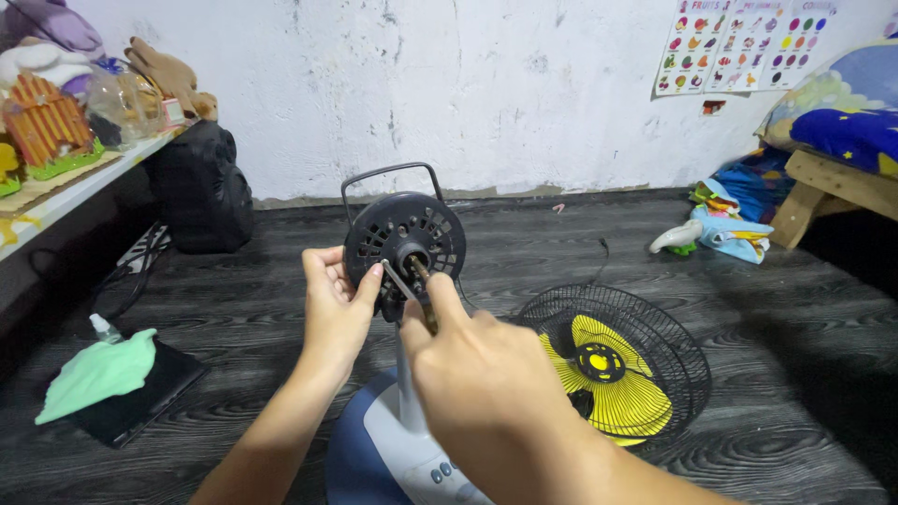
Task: The person disassembles a standing fan by removing the front grille, unscrewing the central hub cap, detaching the yellow fan blades, and then removing the rear grille. The person uses a screwdriver to loosen a screw on the motor housing.
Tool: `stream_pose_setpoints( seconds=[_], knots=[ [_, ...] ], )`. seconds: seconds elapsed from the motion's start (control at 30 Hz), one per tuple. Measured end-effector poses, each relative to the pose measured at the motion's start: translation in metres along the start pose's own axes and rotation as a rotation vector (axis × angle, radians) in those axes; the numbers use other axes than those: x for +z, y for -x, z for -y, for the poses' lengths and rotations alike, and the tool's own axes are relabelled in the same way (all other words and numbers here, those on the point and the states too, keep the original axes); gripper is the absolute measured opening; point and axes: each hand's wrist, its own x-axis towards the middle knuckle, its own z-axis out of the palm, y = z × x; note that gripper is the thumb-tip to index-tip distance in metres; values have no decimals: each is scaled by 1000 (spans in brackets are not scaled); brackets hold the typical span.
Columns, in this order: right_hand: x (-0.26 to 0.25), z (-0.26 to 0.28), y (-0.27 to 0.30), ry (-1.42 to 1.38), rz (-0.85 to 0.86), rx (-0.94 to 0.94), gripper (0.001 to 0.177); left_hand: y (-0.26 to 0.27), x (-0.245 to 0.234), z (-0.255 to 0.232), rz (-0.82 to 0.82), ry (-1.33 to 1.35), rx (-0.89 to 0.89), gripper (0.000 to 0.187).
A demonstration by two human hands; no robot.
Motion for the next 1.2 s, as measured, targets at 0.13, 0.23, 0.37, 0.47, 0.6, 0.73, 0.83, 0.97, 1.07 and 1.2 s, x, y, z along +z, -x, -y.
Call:
stream_pose_setpoints(
  seconds=[0.13, 0.23, 0.37, 0.47, 0.6, 0.73, 0.83, 0.97, 1.07, 1.2],
  knots=[
    [1, 5, 4, -300, -64, 36, 35, -4, -1, 2, -14, -6, 9, 40],
    [0, 3, 6, -506, -53, 82, 32, -2, 2, 0, -29, 26, -23, 40],
    [2, -6, 5, -470, -401, -215, 32, -2, 2, -7, -40, 6, -79, 40],
    [15, -15, -4, -441, -500, -476, 43, -3, 3, -12, -22, 29, -66, 40],
    [36, -22, -3, -328, -472, -568, 53, -3, -1, -14, -5, 42, -136, 40],
    [47, -33, -1, -235, -566, -645, 41, -3, -2, -6, 12, 85, -40, 41],
    [57, -35, 2, -236, -592, -616, 45, -9, -1, 3, -13, 69, -34, 41],
    [73, -34, -6, -618, -466, -665, 54, -10, 0, 8, -42, 28, -60, 42],
    [79, -36, -9, -681, -441, -688, 57, -12, 0, 8, -42, 49, -89, 42],
    [84, -36, -16, -696, -490, -663, 55, -16, 2, 13, -42, 83, -65, 44]
  ],
)
